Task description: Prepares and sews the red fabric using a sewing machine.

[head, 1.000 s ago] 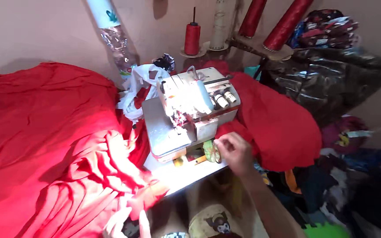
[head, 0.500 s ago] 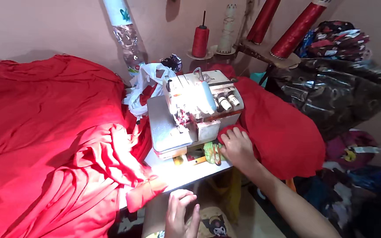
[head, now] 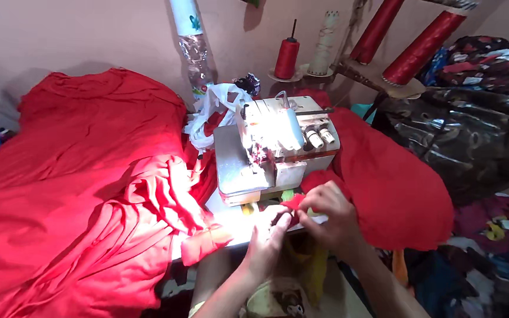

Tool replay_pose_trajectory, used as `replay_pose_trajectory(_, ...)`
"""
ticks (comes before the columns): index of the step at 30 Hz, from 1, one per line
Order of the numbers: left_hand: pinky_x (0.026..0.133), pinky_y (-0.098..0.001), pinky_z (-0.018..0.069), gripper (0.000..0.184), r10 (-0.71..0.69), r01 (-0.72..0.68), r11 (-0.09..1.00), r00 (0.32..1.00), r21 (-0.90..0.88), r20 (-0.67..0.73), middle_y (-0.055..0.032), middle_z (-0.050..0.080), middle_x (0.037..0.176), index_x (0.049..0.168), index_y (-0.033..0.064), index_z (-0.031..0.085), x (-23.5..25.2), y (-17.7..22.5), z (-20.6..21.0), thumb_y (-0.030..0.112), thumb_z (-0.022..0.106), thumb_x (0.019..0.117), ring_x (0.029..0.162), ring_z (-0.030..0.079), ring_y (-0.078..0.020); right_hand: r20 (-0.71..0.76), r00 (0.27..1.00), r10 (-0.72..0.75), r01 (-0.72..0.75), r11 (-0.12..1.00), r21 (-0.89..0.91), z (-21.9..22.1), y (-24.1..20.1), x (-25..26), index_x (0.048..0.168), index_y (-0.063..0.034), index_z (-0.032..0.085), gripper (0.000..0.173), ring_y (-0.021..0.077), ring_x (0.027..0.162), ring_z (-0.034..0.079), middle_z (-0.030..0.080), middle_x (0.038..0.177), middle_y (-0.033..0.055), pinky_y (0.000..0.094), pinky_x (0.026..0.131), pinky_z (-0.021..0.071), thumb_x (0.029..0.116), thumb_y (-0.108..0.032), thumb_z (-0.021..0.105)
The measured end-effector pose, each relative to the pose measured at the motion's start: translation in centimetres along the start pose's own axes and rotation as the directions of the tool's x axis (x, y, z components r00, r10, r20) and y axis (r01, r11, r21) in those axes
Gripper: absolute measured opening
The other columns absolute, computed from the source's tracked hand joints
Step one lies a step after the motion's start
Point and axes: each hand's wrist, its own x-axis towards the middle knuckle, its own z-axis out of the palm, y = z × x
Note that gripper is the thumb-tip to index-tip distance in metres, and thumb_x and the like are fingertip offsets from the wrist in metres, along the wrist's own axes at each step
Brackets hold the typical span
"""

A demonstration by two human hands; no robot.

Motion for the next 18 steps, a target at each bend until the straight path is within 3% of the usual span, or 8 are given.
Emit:
replay_pose_trajectory(2,0.086,-0.0232,0.0551,0.024,-0.279,0.249,0.928,0.957,-0.277,-0.074,0.0027,0.071,0.090,0.097,0.0036,0.070,0.2,1.1,0.1,0.010,0.047,0.1024,0.088,0.067,-0.0026,-0.015,0.994,-0.112,0.112,0.994,-0.013,1.4,-1.3,-1.1,0.085,-0.0153,0.073,0.014,0.0183,0.091,0.063,0.069,0.087,0.0038,0.0299,0.083,0.0499,0.0911,-0.025,0.066)
replay_pose_trajectory(3,0.083,-0.0242,0.0569,0.021,-0.378,0.304,0.867,0.918,-0.394,-0.123,0.0002,0.071,0.085,0.094,0.0028,0.070,0.1,1.5,0.0,0.007,0.051,0.1014,0.083,0.068,-0.0056,-0.021,0.990,-0.139,0.139,0.990,-0.009,2.1,-1.8,-1.7,0.087,-0.0175,0.072,0.011,0.0172,0.093,0.062,0.068,0.090,0.0027,0.0284,0.084,0.0498,0.0912,-0.027,0.067)
replay_pose_trajectory(5,0.078,-0.0271,0.0588,0.010,-0.445,0.294,0.819,0.868,-0.492,-0.222,-0.0046,0.071,0.085,0.098,-0.0003,0.064,-0.5,1.7,-0.4,0.001,0.055,0.0998,0.080,0.069,-0.0104,-0.030,0.995,-0.098,0.101,0.990,0.099,3.2,-2.4,-2.7,0.097,-0.0191,0.072,0.015,0.0129,0.101,0.059,0.066,0.099,0.0010,0.0229,0.090,0.0477,0.0888,-0.031,0.073)
replay_pose_trajectory(7,0.083,-0.0301,0.0590,0.011,-0.395,0.213,0.849,0.863,-0.483,-0.315,-0.0062,0.071,0.093,0.108,-0.0011,0.060,-1.2,1.9,-1.0,0.000,0.051,0.1017,0.087,0.070,-0.0127,-0.041,0.999,0.017,-0.004,0.959,0.284,3.8,-2.7,-3.1,0.110,-0.0164,0.068,0.028,0.0083,0.108,0.058,0.064,0.109,0.0001,0.0208,0.094,0.0473,0.0879,-0.033,0.075)
replay_pose_trajectory(10,0.091,-0.0315,0.0593,0.028,-0.286,0.127,0.920,0.863,-0.370,-0.416,-0.0072,0.068,0.106,0.130,-0.0046,0.046,-2.3,2.2,-1.4,0.000,0.049,0.1018,0.098,0.070,-0.0120,0.025,0.974,0.225,-0.202,0.813,0.546,4.8,-3.0,-3.4,0.115,-0.0113,0.067,0.031,-0.0010,0.096,0.059,0.066,0.110,-0.0023,0.0145,0.081,0.0490,0.0917,-0.031,0.073)
replay_pose_trajectory(12,0.094,-0.0310,0.0582,0.042,-0.266,0.121,0.934,0.863,-0.337,-0.429,-0.0092,0.065,0.114,0.140,-0.0067,0.035,-3.1,2.4,-1.6,0.000,0.049,0.1009,0.104,0.069,-0.0120,0.135,0.949,0.284,-0.307,0.745,0.593,5.3,-3.6,-3.1,0.109,-0.0062,0.069,0.031,-0.0026,0.091,0.059,0.068,0.111,0.0013,0.0125,0.074,0.0480,0.0910,-0.031,0.073)
replay_pose_trajectory(15,0.095,-0.0268,0.0560,0.050,-0.255,0.141,0.943,0.887,-0.301,-0.385,-0.0086,0.059,0.123,0.146,-0.0082,0.024,-4.2,2.5,-2.0,0.004,0.045,0.1025,0.109,0.065,-0.0072,0.165,0.951,0.262,-0.309,0.801,0.512,6.3,-4.5,-2.7,0.099,-0.0093,0.074,0.028,0.0016,0.105,0.058,0.068,0.114,0.0035,0.0153,0.085,0.0463,0.0903,-0.036,0.073)
replay_pose_trajectory(18,0.098,-0.0247,0.0537,0.050,-0.178,0.094,0.969,0.903,-0.227,-0.390,-0.0084,0.059,0.123,0.144,-0.0111,0.025,-5.4,1.9,-2.6,0.004,0.046,0.1012,0.111,0.063,-0.0051,0.170,0.964,0.206,-0.266,0.798,0.541,6.8,-4.9,-2.1,0.089,-0.0100,0.075,0.019,0.0020,0.102,0.058,0.070,0.098,0.0000,0.0165,0.086,0.0452,0.0915,-0.028,0.070)
